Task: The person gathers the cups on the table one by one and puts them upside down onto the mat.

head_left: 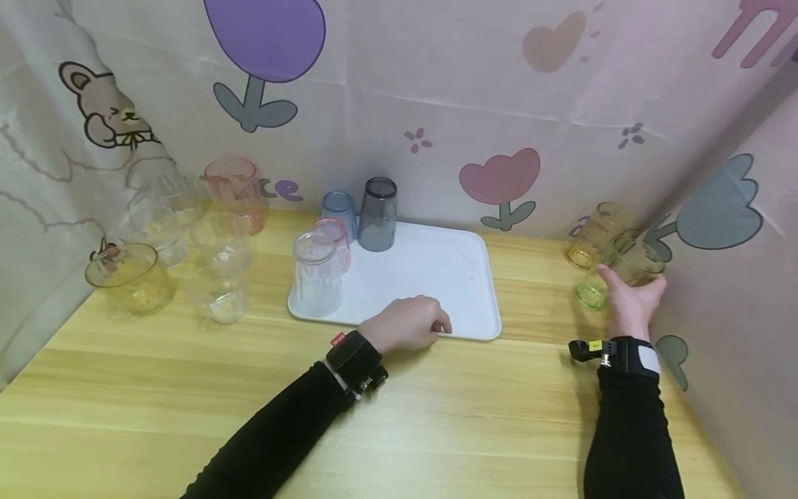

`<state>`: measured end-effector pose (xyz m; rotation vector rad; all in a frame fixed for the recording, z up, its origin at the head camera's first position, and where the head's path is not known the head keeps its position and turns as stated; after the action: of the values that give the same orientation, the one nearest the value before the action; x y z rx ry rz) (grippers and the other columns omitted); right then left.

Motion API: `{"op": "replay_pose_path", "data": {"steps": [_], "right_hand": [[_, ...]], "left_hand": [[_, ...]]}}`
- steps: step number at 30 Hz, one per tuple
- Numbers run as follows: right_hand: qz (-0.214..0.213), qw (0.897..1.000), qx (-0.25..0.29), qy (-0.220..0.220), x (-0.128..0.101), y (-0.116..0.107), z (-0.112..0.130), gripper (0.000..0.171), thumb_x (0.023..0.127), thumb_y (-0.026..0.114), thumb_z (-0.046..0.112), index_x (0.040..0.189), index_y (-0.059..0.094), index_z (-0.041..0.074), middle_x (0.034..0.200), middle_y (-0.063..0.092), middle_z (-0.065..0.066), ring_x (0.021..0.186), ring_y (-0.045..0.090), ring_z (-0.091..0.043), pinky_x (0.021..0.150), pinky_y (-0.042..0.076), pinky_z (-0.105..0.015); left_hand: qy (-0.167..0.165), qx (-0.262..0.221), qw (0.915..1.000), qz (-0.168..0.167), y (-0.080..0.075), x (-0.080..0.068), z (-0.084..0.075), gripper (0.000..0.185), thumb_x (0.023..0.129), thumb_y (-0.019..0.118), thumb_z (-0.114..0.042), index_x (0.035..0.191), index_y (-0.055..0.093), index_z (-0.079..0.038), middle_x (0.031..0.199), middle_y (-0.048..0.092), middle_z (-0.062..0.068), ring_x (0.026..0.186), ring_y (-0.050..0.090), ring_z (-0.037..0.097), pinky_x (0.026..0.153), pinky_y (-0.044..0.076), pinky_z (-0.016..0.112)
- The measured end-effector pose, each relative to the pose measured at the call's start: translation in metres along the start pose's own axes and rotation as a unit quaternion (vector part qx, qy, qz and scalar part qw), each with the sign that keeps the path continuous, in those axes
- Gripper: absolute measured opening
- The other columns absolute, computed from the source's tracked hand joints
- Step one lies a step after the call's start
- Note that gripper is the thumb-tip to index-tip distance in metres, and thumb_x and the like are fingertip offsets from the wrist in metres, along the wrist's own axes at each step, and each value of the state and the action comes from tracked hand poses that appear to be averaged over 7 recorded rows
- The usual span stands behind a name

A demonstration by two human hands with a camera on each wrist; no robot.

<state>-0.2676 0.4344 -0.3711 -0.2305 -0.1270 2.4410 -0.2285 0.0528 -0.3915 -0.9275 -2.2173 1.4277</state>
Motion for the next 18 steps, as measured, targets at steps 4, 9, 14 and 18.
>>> {"op": "replay_pose_path", "data": {"steps": [4, 9, 14, 18], "right_hand": [[0.003, 1.0, 0.014, 0.0, -0.002, 0.002, 0.001, 0.11, 0.094, 0.077, 0.03, 0.165, -0.006, 0.028, 0.173, -0.007, 0.006, 0.155, -0.005, -0.005, 0.125, 0.006, -0.023], [-0.001, 1.0, 0.021, 0.001, -0.006, 0.002, 0.005, 0.112, 0.092, 0.079, 0.035, 0.165, -0.006, 0.028, 0.173, -0.008, 0.006, 0.155, -0.004, -0.005, 0.125, 0.007, -0.023], [-0.017, 0.997, 0.08, -0.009, -0.013, 0.004, 0.014, 0.098, 0.088, 0.084, 0.03, 0.159, 0.017, 0.029, 0.164, 0.018, 0.004, 0.149, 0.02, -0.01, 0.121, 0.023, -0.023], [-0.028, 0.985, 0.165, -0.039, -0.021, 0.006, 0.023, 0.074, 0.086, 0.086, 0.02, 0.14, 0.036, 0.023, 0.135, 0.038, 0.007, 0.121, 0.045, -0.008, 0.095, 0.046, -0.026]], "left_hand": [[0.001, 0.004, 1.0, 0.001, 0.0, -0.002, 0.0, 0.029, 0.094, 0.069, -0.006, 0.114, 0.081, -0.023, 0.103, 0.072, -0.01, 0.1, 0.065, 0.006, 0.079, 0.055, 0.027], [0.001, 0.007, 1.0, -0.002, -0.001, -0.003, -0.001, 0.03, 0.094, 0.069, -0.005, 0.114, 0.081, -0.023, 0.101, 0.071, -0.011, 0.098, 0.064, 0.006, 0.077, 0.055, 0.027], [0.002, 0.006, 1.0, -0.005, -0.003, -0.003, -0.001, 0.029, 0.093, 0.069, -0.005, 0.114, 0.081, -0.022, 0.1, 0.071, -0.011, 0.097, 0.063, 0.006, 0.078, 0.055, 0.027], [0.003, 0.005, 0.9998, -0.019, -0.005, -0.004, -0.002, 0.027, 0.094, 0.069, -0.008, 0.116, 0.08, -0.02, 0.103, 0.071, -0.009, 0.097, 0.063, 0.008, 0.077, 0.055, 0.028]]}}
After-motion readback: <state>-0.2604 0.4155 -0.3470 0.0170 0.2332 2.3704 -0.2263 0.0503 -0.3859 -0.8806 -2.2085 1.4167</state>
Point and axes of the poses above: each hand's wrist, its own x-axis towards the middle knuckle, its own y-axis out of the palm, z = x × y, the point moved 3 cm from there along x, towards the middle knuckle
